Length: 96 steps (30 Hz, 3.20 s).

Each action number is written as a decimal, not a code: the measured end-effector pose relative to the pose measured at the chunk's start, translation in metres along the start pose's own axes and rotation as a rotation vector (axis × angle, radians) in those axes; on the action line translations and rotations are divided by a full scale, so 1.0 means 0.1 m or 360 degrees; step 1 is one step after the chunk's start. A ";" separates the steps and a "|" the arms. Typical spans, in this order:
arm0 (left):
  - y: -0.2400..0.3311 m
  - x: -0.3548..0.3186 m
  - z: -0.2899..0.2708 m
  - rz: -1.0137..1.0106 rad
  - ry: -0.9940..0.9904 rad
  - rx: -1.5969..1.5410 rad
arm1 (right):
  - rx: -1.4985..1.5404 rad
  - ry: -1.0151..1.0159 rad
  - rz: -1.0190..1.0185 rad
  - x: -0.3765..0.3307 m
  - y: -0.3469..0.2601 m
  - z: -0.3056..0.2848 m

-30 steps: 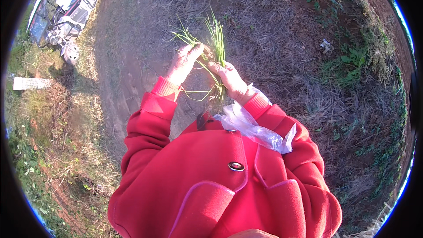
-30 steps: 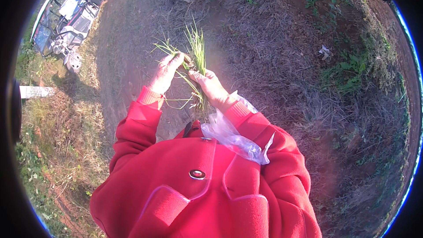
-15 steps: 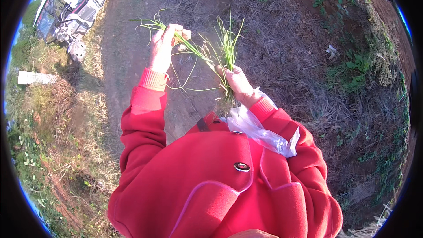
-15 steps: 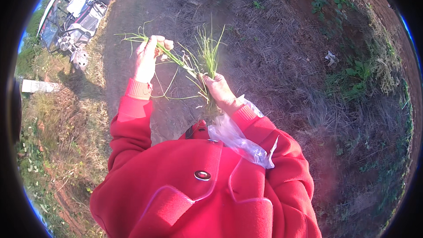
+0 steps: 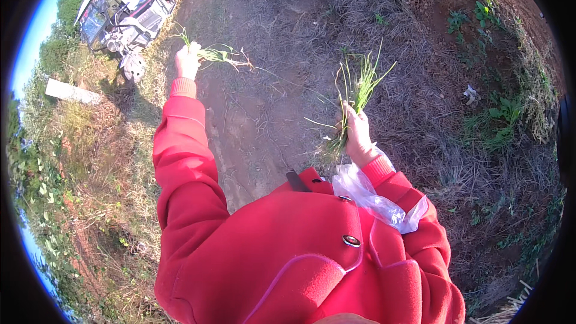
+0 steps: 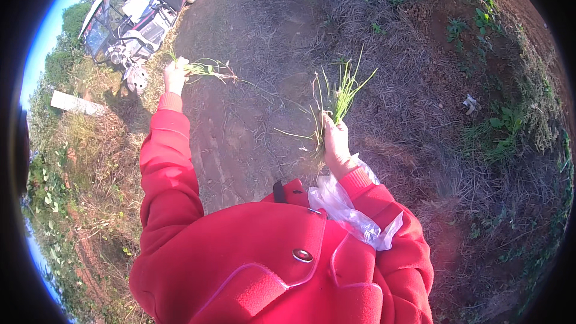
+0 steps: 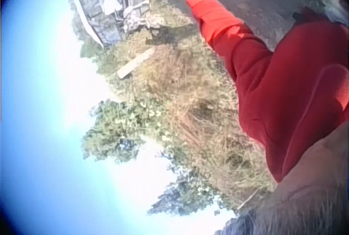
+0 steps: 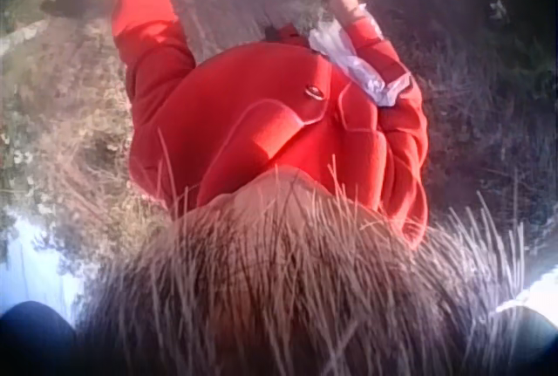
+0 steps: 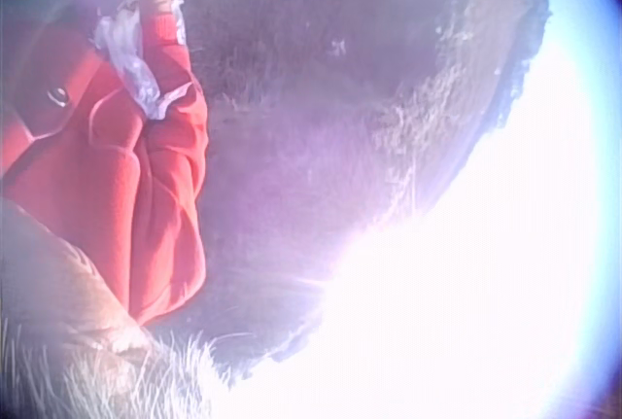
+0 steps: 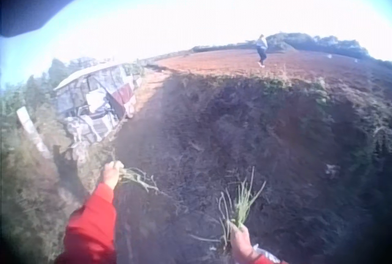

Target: The person walks along a dirt path and repeatedly pulls small bunches of grass or weeds from the ground by hand. They gather the plants into a growing bundle held in one hand while continuing to walk and pull more plants from the roadside.

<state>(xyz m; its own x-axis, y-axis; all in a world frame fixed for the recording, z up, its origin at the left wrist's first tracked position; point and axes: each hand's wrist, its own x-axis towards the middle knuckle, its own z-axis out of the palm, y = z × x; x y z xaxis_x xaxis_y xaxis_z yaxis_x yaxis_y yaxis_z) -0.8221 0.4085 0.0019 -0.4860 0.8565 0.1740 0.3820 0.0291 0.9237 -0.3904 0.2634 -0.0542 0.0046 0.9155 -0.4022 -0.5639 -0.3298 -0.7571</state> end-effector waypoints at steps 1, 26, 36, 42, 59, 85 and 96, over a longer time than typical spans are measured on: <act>-0.05 0.02 -0.09 0.0021 0.0066 -0.0078 | 0.0036 0.0086 -0.0016 0.00 0.00 -0.03; 1.35 -1.65 1.48 -0.0175 -0.1352 -0.0505 | -0.0131 -0.0128 -0.0024 -0.04 -0.04 0.06; 1.42 -1.91 1.69 -0.0211 -0.1347 -0.0709 | -0.0113 -0.0114 -0.0046 -0.02 -0.05 0.08; 1.22 -1.60 1.66 -0.0161 -0.1062 -0.0831 | 0.0087 0.0087 -0.0080 -0.03 -0.06 -0.01; 1.29 -1.43 1.40 -0.0016 -0.1366 -0.0264 | -0.0077 0.0263 -0.0383 -0.11 -0.14 0.05; 2.01 -2.81 2.61 0.1411 -0.1233 -0.0629 | 0.0339 0.0696 -0.0634 -1.17 -0.21 -1.14; 2.07 -3.89 2.41 -0.0511 -0.2100 -0.1048 | 0.0497 0.0636 -0.0463 -2.26 -0.12 -1.44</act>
<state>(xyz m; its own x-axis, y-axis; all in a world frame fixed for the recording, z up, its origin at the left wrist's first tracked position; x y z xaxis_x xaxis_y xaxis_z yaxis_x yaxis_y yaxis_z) -0.3642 0.2058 0.0427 0.6931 0.7047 -0.1513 -0.1846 0.3765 0.9079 -0.2661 0.0269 -0.0281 0.4725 0.7804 -0.4094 -0.7094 0.0612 -0.7021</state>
